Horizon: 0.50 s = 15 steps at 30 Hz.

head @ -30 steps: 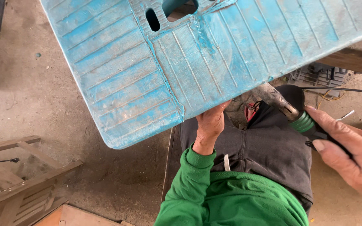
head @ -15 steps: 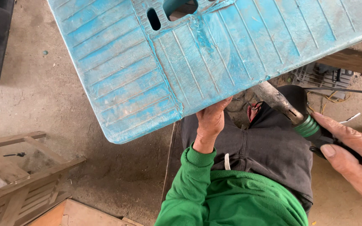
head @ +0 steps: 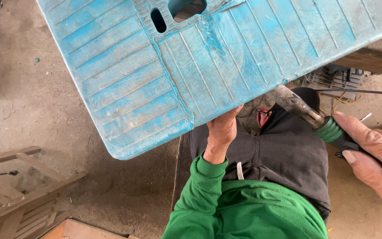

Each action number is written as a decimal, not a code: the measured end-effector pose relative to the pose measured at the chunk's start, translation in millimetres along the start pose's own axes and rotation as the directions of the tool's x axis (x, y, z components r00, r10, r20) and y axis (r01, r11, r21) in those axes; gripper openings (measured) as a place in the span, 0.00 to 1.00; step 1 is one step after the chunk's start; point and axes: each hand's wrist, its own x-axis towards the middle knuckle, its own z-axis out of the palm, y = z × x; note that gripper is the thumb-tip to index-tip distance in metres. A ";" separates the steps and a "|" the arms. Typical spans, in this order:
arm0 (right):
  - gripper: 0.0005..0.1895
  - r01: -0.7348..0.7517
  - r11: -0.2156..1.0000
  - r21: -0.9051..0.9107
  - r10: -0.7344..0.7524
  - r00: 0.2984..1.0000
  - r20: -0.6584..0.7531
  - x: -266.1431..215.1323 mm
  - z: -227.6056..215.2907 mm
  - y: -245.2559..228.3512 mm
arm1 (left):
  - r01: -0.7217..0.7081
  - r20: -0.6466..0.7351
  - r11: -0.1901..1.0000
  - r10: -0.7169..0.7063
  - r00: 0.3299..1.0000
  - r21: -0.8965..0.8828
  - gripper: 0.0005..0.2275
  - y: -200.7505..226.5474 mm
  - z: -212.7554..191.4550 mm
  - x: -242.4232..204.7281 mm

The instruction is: The person uses a soldering iron and a heat gun to melt and fuse plastic on a blue crate, using pliers to press the material together.

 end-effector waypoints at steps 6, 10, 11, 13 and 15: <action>0.32 -0.053 0.996 -0.065 0.053 0.999 0.001 -2.7 3.8 -17.9 | -0.005 0.025 0.999 0.004 1.000 0.044 0.19 -4.1 4.1 -5.9; 0.32 -0.064 0.994 -0.087 0.063 0.998 -0.011 -4.6 5.7 -24.5 | 0.004 0.032 1.000 -0.005 0.999 0.014 0.20 -6.2 6.2 -7.8; 0.31 -0.060 0.995 -0.086 0.059 0.998 -0.011 -4.2 5.5 -25.1 | 0.015 0.041 1.000 -0.016 0.999 0.007 0.20 -6.1 6.6 -9.0; 0.31 -0.045 0.996 -0.082 0.043 0.999 -0.018 -3.7 5.2 -26.2 | 0.027 0.045 1.000 -0.027 0.999 -0.003 0.21 -6.1 7.9 -10.5; 0.31 -0.035 0.996 -0.083 0.033 0.999 -0.027 -3.7 5.7 -27.4 | 0.027 0.034 1.000 -0.027 0.999 -0.009 0.21 -5.9 9.7 -11.5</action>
